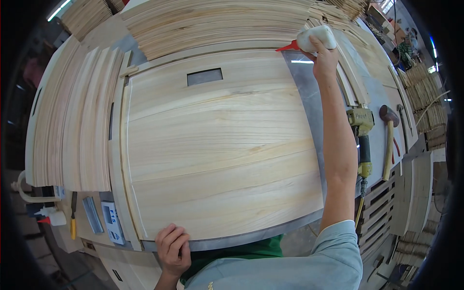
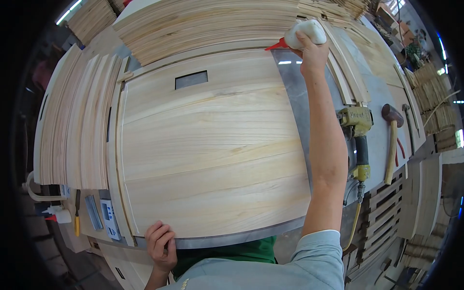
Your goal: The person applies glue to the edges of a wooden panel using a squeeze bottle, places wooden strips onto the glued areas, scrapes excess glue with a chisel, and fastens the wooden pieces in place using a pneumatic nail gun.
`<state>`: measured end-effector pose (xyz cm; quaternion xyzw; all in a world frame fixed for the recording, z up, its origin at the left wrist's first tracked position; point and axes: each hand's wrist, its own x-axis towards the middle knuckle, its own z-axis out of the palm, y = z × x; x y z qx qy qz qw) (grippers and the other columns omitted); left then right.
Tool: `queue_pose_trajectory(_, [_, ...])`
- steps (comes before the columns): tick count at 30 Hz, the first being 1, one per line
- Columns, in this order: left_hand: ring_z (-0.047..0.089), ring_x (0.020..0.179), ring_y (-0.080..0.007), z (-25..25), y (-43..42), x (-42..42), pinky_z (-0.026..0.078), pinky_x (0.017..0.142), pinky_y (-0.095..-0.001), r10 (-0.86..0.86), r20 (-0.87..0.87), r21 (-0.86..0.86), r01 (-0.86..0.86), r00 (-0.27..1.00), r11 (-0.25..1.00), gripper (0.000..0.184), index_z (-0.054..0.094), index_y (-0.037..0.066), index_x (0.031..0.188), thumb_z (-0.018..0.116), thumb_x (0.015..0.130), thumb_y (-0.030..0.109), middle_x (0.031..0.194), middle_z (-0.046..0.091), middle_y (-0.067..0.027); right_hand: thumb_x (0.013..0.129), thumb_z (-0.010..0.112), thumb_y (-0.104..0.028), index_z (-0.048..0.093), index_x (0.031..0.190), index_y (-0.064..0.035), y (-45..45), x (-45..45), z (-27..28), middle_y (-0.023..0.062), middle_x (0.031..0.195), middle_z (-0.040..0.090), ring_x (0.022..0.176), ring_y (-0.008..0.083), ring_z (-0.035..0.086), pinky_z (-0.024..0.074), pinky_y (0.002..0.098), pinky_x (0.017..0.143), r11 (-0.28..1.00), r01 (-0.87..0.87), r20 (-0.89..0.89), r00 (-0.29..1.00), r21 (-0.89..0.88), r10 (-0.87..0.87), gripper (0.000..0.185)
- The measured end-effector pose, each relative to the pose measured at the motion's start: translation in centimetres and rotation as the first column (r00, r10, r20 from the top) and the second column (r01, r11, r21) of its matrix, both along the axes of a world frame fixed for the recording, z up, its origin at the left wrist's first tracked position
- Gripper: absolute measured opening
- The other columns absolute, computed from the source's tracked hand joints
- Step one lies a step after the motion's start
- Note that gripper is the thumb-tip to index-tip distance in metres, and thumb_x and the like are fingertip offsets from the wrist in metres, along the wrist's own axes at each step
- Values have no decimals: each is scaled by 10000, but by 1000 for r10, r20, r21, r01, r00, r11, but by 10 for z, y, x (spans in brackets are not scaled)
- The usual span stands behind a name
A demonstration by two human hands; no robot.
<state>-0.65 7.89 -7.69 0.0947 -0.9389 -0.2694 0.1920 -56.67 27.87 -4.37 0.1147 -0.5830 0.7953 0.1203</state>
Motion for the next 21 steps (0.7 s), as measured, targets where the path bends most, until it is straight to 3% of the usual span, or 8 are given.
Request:
queue_pose_trajectory(2, [581, 1100, -324, -2, 0, 1, 435, 959, -461, 14, 5, -6, -14, 1000, 1000, 237, 669, 57, 952, 660, 728, -18, 1089, 651, -98, 811, 731, -45, 577, 1159, -28, 2, 2, 2, 116, 1112, 597, 1106, 286, 584, 631, 492, 745, 999, 28, 25, 999, 20, -28, 382])
queue_pose_trajectory(11, [581, 1100, -330, -5, 1, 0, 436, 965, -455, 8, -37, -11, -8, 999, 1000, 252, 664, 46, 955, 649, 723, -53, 1085, 649, -106, 812, 734, -71, 578, 1149, -13, 15, 18, -4, 132, 1085, 611, 991, 292, 646, 644, 449, 665, 994, 109, 40, 993, 8, -109, 377])
queue_pose_trajectory(21, [577, 1115, -336, -5, 1, -1, 432, 972, -445, -9, -72, -10, 8, 997, 1000, 261, 661, 31, 976, 645, 733, -65, 1096, 641, -115, 805, 741, -107, 581, 1145, -21, 48, 71, 4, 118, 1079, 627, 964, 278, 662, 639, 433, 659, 991, 106, 32, 994, 87, -109, 385])
